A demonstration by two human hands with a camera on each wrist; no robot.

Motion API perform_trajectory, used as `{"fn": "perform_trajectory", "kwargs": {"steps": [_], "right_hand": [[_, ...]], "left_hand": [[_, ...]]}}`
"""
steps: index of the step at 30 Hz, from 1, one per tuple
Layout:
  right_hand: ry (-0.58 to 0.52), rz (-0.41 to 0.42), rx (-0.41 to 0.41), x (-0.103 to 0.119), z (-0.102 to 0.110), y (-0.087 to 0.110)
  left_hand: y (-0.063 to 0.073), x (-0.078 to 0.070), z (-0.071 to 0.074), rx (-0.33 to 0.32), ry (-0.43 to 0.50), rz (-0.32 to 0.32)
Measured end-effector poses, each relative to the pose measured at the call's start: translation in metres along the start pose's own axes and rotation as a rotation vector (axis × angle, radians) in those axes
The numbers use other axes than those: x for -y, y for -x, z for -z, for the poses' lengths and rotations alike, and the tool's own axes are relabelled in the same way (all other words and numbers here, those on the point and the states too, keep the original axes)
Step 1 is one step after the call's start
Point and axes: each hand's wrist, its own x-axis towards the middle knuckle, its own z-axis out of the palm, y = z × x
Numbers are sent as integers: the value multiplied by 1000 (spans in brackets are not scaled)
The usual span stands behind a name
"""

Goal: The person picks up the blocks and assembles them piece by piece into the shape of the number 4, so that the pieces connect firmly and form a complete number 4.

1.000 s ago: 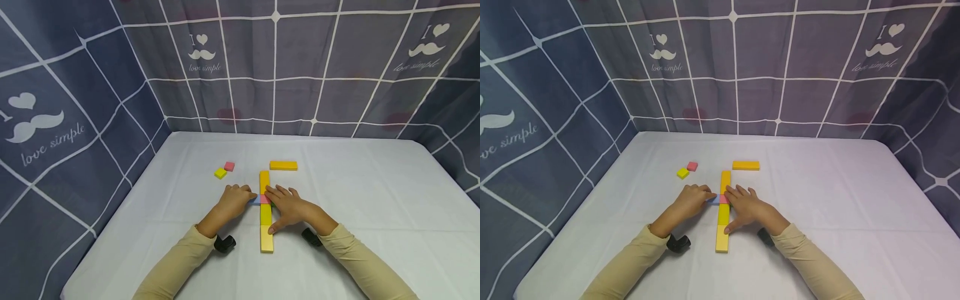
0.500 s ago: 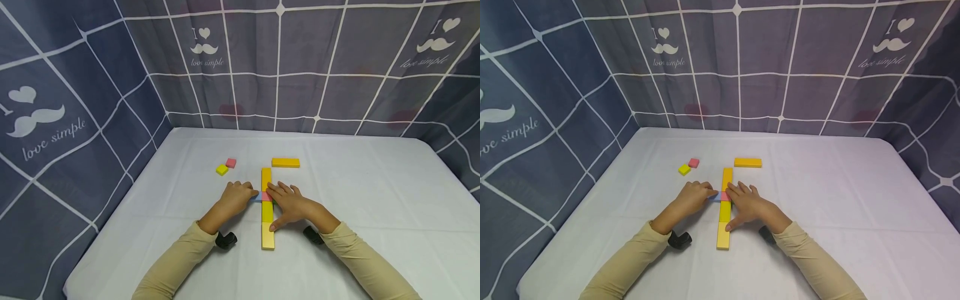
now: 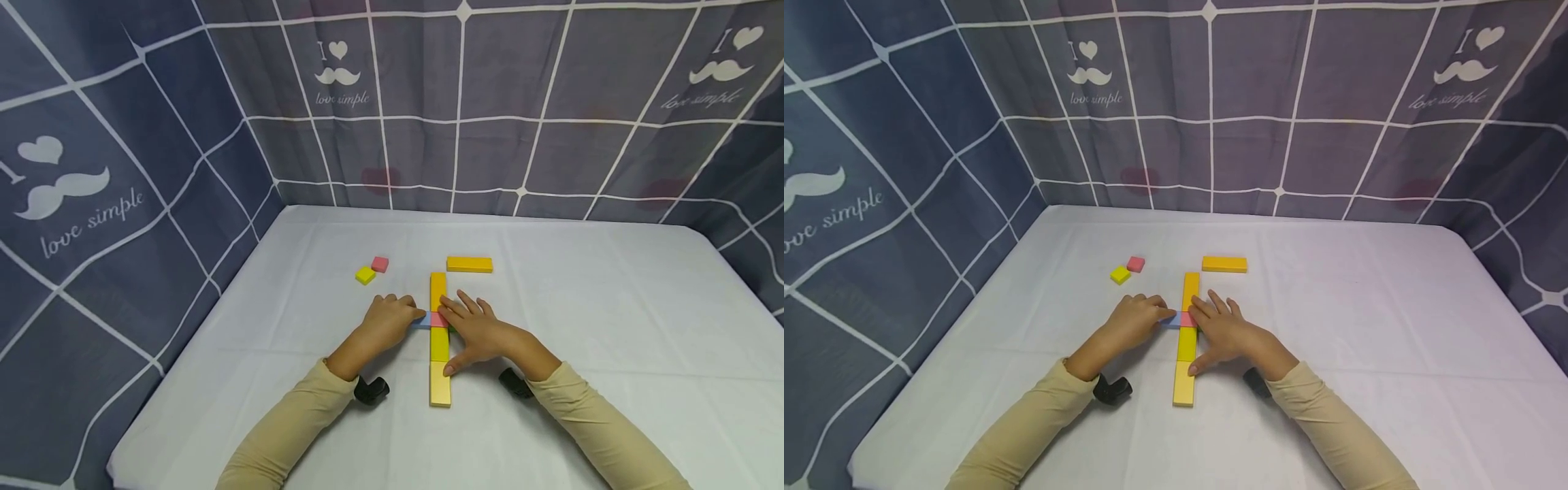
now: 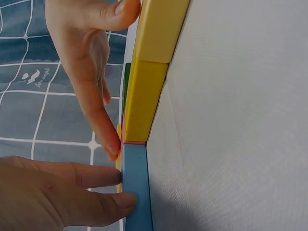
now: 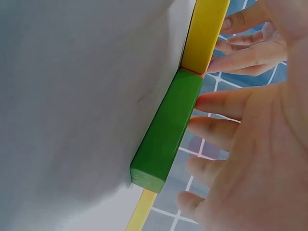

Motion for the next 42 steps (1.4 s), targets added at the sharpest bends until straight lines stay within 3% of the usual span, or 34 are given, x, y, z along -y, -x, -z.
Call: {"fn": "perform_trajectory", "kwargs": {"steps": [12, 24, 42], "right_hand": [[-32, 6, 24, 1, -3, -2], [-48, 11, 27, 0, -5, -2], [-30, 5, 22, -1, -3, -4]], "left_hand": [[0, -1, 1, 3, 1, 8], [1, 0, -2, -33, 7, -6], [-2, 2, -2, -13, 55, -5]]}}
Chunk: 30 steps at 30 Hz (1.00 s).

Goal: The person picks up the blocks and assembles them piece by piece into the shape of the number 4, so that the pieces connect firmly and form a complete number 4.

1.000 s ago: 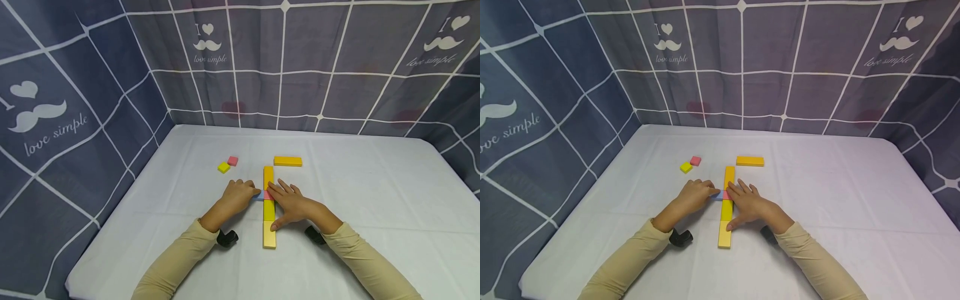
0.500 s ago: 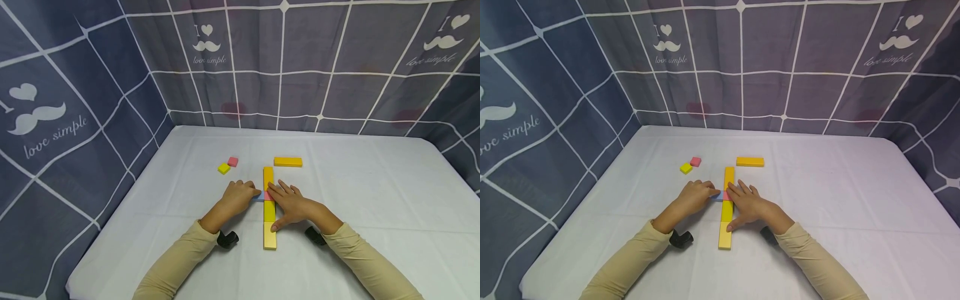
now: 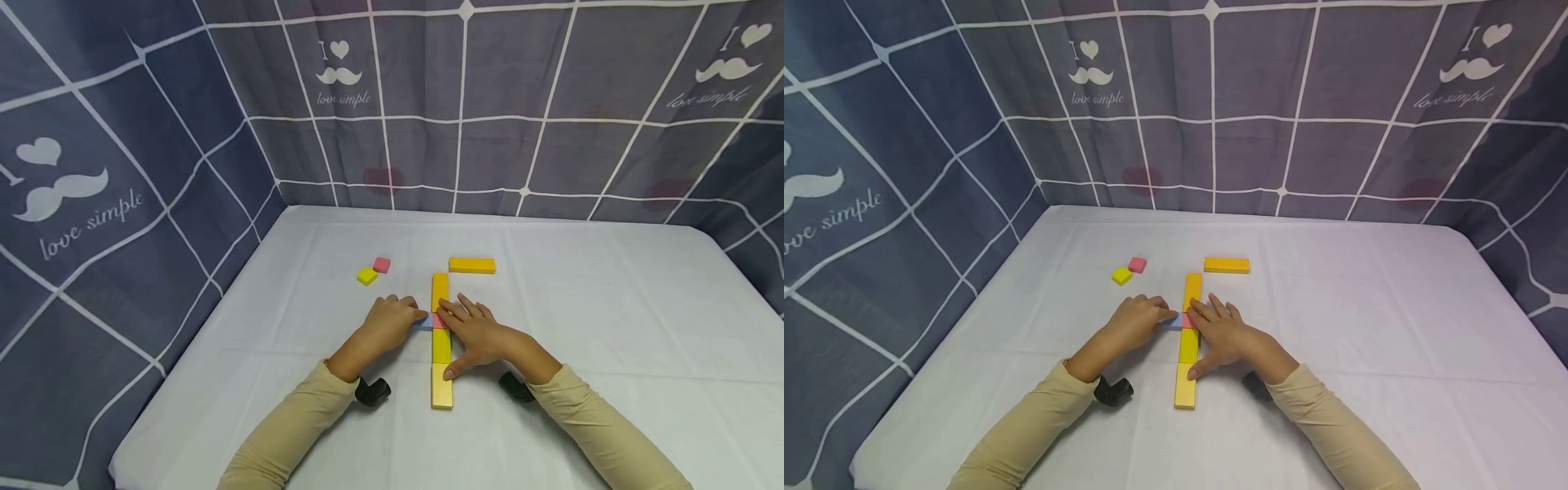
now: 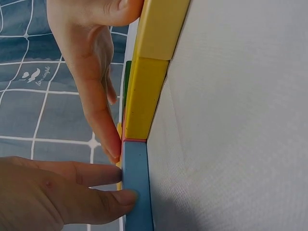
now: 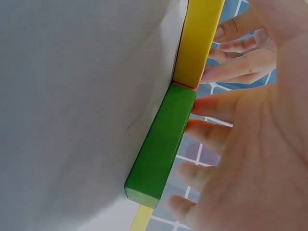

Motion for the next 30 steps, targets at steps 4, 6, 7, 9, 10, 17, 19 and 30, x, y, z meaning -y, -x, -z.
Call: {"fn": "perform_trajectory", "kwargs": {"steps": [4, 6, 7, 9, 10, 17, 19, 30], "right_hand": [[5, 4, -11, 0, 0, 1], [8, 6, -9, 0, 0, 2], [9, 9, -8, 0, 0, 2], [14, 10, -7, 0, 0, 2], [11, 9, -6, 1, 0, 3], [6, 1, -3, 0, 2, 3], [5, 1, -6, 0, 3, 3], [-21, -7, -11, 1, 1, 5]], "left_hand": [[0, -1, 0, 6, 2, 11], [1, -2, 1, 11, 2, 14], [1, -2, 1, 12, 1, 14], [1, -2, 1, 9, 1, 14], [2, -2, 1, 8, 1, 14], [1, -2, 3, -6, -8, -3], [0, -2, 4, -10, -4, -8], [0, 15, 10, -33, 183, -39]]}}
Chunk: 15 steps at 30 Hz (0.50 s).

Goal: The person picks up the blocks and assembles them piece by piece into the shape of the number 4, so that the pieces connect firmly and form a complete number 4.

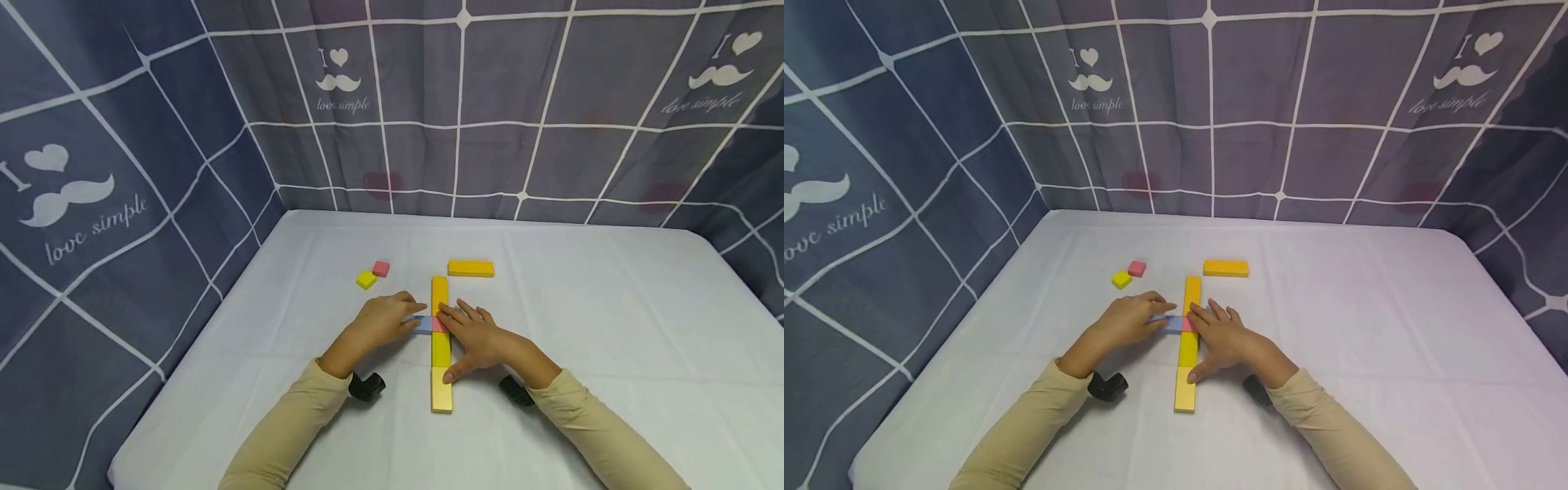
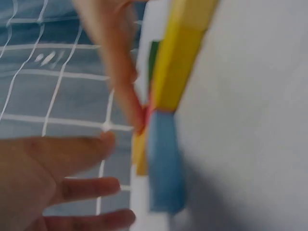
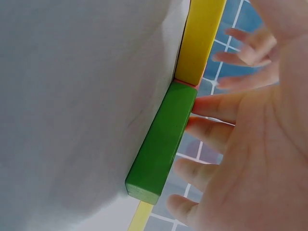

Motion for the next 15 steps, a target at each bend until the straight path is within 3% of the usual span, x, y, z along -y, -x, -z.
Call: {"fn": "perform_trajectory", "kwargs": {"steps": [4, 7, 11, 15], "right_hand": [[5, -9, 4, 1, -2, 0], [1, -8, -5, 1, -2, 0], [-10, -8, -11, 2, -3, 0], [-11, -11, -12, 4, -2, 0]], "left_hand": [[2, 22, 6, -91, 62, 69], [4, 42, 7, -106, 70, 142], [5, 64, 0, -28, 114, 230], [4, 74, -7, 69, 158, 291]]}}
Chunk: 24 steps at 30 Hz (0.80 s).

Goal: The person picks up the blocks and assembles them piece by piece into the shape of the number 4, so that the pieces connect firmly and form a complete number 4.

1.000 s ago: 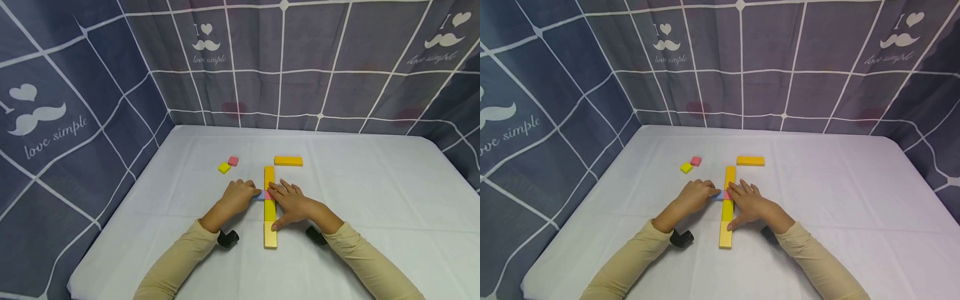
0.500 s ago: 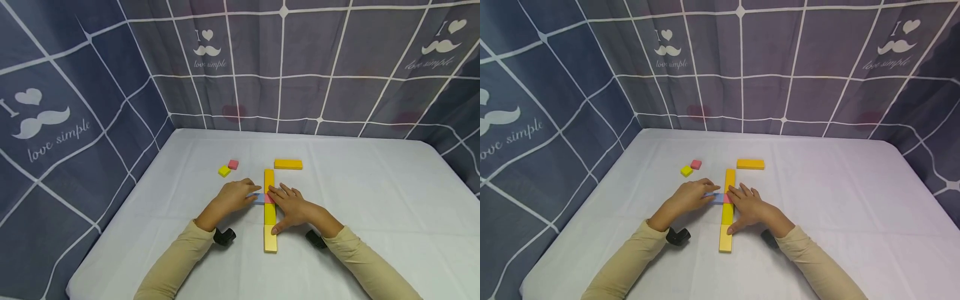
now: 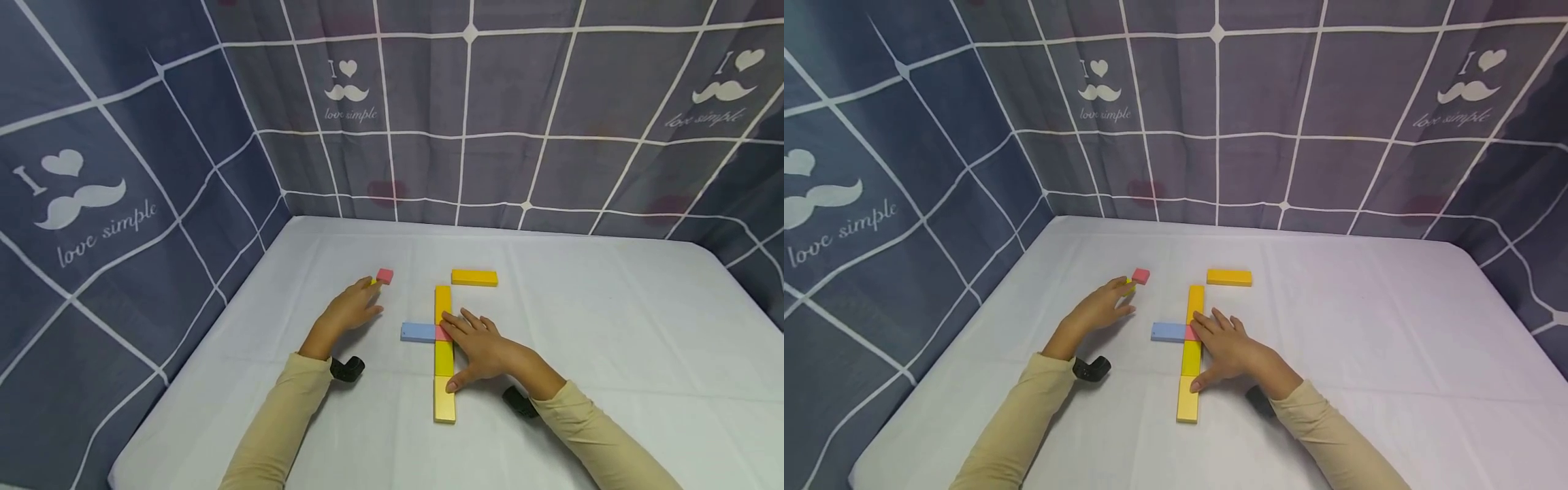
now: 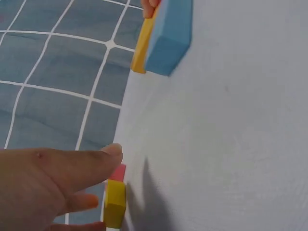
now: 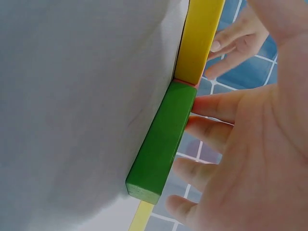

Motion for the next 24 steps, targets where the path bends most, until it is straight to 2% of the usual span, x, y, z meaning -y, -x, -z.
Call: {"fn": "perform_trajectory", "kwargs": {"steps": [5, 8, 12, 15, 20, 24], "right_hand": [[-7, 4, -1, 1, -1, 1], [1, 1, 2, 1, 0, 0], [15, 10, 0, 0, 2, -2], [7, 13, -12, -1, 3, -2], [-11, -9, 2, -2, 0, -1], [-7, 5, -3, -1, -1, 0]], "left_hand": [[3, 1, 2, 27, -33, -14], [6, 0, 6, 45, -21, -24], [5, 0, 10, 29, -13, -16], [2, -1, 8, 1, -13, 0], [2, -3, 1, 48, -22, 4], [4, -5, 0, 26, 5, -15]]}}
